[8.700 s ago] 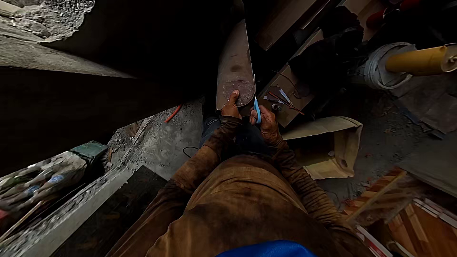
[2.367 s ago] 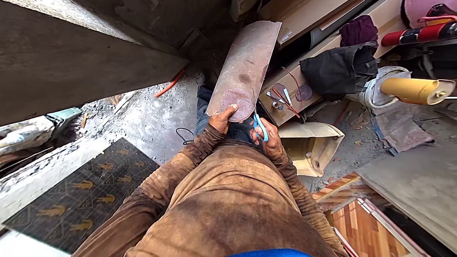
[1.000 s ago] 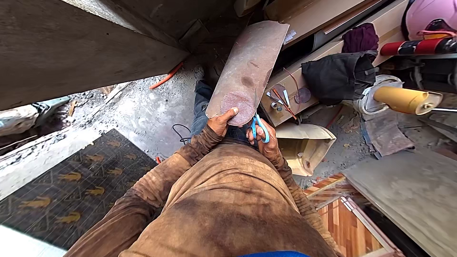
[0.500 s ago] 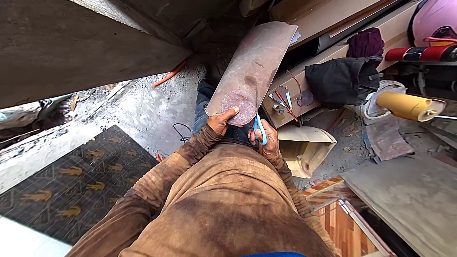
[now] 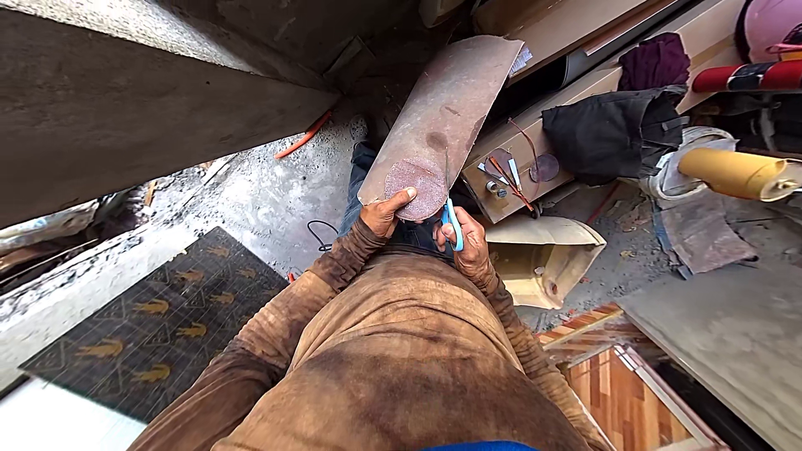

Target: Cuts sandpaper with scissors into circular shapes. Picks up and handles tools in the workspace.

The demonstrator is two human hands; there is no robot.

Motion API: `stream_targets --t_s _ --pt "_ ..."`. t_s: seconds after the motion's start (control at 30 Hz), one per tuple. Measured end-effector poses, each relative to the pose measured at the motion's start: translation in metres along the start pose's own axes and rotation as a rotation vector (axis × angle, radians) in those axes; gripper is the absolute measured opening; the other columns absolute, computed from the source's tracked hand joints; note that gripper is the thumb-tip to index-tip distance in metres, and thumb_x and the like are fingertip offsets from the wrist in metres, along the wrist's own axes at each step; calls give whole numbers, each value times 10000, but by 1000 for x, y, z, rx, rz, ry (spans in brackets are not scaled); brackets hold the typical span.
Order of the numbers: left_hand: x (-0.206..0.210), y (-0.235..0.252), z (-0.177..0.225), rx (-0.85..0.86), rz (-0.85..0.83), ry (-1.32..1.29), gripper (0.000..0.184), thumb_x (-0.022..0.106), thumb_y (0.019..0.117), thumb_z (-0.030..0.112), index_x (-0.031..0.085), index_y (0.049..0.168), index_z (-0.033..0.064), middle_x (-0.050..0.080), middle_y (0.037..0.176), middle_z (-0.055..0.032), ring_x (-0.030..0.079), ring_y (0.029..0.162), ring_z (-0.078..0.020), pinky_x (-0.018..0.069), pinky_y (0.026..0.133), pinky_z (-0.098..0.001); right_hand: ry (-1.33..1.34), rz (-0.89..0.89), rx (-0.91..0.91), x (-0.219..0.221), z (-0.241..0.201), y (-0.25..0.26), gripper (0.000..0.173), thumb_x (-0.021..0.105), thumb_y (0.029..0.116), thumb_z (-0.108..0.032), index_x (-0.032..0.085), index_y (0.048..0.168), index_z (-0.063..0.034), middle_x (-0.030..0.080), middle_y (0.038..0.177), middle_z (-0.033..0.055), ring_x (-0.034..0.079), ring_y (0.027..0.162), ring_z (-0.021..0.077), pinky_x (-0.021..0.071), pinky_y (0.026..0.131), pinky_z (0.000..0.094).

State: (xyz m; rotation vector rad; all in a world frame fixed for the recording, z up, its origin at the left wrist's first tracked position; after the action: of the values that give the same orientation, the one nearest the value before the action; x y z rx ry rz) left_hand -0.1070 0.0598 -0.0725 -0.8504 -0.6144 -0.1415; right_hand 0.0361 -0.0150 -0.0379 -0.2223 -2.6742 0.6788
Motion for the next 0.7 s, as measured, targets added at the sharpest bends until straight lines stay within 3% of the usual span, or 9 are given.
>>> stream_targets --t_s 0.27,0.57,0.7 --pt "-4 -3 4 13 -32 -12 221 702 922 62 657 1138 47 752 957 -113 737 798 -205 634 720 -388 -10 -5 -30 7 2 5 511 625 963 -545 601 1118 -59 677 795 9 667 731 120 577 714 294" --pt "-9 0 13 12 -66 -17 220 698 930 61 661 1146 43 752 956 -119 737 790 -205 632 717 -382 35 34 -27 15 3 9 433 695 958 -432 623 1098 -29 664 751 2 642 651 103 560 624 269" --pt "-12 -2 18 -6 -72 -17 209 709 926 59 665 1130 45 755 953 -119 742 792 -210 637 713 -391 -9 2 -22 18 0 12 490 673 943 -518 612 1083 -53 666 760 6 650 673 112 565 654 280"
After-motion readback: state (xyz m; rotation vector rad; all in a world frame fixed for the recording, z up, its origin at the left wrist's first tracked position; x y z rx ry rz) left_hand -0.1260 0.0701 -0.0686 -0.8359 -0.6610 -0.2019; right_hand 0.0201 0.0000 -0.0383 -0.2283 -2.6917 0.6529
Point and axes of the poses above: each hand's wrist, its own y-axis towards the middle knuckle, its own x-axis out of the palm, z = x × y, the point moved 10 cm from there along y, towards the middle knuckle
